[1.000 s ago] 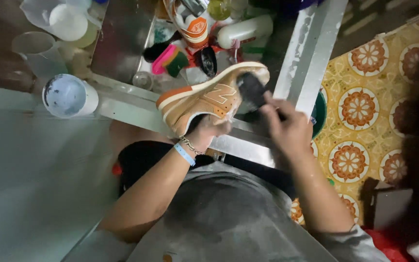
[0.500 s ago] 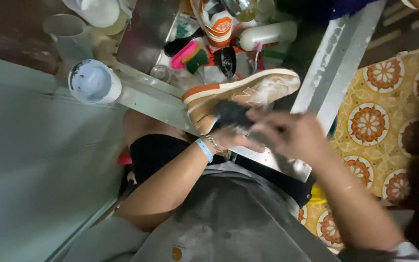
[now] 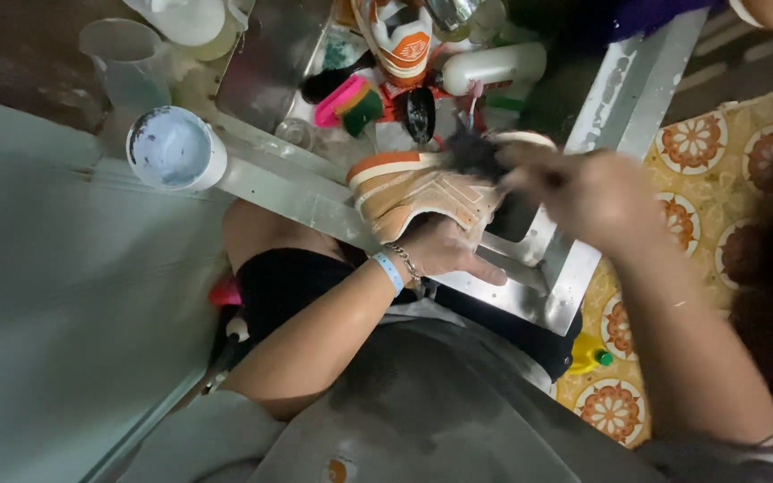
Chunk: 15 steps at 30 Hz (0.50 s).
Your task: Scrubbing and rinsing sneakers in a sink using a toothbrush and cleaning solution.
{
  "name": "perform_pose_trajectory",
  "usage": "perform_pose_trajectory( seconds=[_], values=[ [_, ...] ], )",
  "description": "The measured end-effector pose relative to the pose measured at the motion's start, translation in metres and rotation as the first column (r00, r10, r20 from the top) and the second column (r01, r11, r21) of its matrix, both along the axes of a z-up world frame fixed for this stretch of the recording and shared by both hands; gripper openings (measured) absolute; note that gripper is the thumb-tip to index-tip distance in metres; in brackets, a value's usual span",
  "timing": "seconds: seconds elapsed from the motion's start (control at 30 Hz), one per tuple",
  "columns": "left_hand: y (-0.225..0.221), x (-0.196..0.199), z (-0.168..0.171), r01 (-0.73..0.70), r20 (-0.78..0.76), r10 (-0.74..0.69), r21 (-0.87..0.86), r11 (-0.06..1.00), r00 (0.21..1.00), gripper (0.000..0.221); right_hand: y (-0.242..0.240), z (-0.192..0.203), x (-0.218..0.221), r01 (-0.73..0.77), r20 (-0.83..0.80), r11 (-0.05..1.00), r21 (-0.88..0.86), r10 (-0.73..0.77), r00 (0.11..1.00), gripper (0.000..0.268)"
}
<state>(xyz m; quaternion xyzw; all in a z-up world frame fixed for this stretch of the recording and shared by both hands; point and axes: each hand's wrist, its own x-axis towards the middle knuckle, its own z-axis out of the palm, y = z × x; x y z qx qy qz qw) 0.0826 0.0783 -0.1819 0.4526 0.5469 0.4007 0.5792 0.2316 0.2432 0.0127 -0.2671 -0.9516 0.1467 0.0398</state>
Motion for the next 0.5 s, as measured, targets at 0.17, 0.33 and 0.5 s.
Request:
perform_pose_trajectory(
  seconds=[0.17,0.33,0.5],
  values=[
    [0.014,0.016,-0.044,0.003,0.018,-0.004,0.041,0.999,1.000,0.125,-0.065,0.003,-0.061,-0.264,-0.141,0.960,-0.089,0.251,0.958,0.039],
    [0.015,0.025,-0.098,0.020,0.116,-0.032,0.104,0.994,0.993,0.120,-0.007,0.012,-0.050,-0.255,-0.114,0.944,-0.208,0.236,0.965,0.029],
    [0.007,0.010,-0.054,0.124,0.124,-0.130,0.055,0.991,0.984,0.127,-0.021,-0.005,-0.074,-0.341,-0.101,0.924,-0.176,0.327,0.940,0.026]
  ],
)
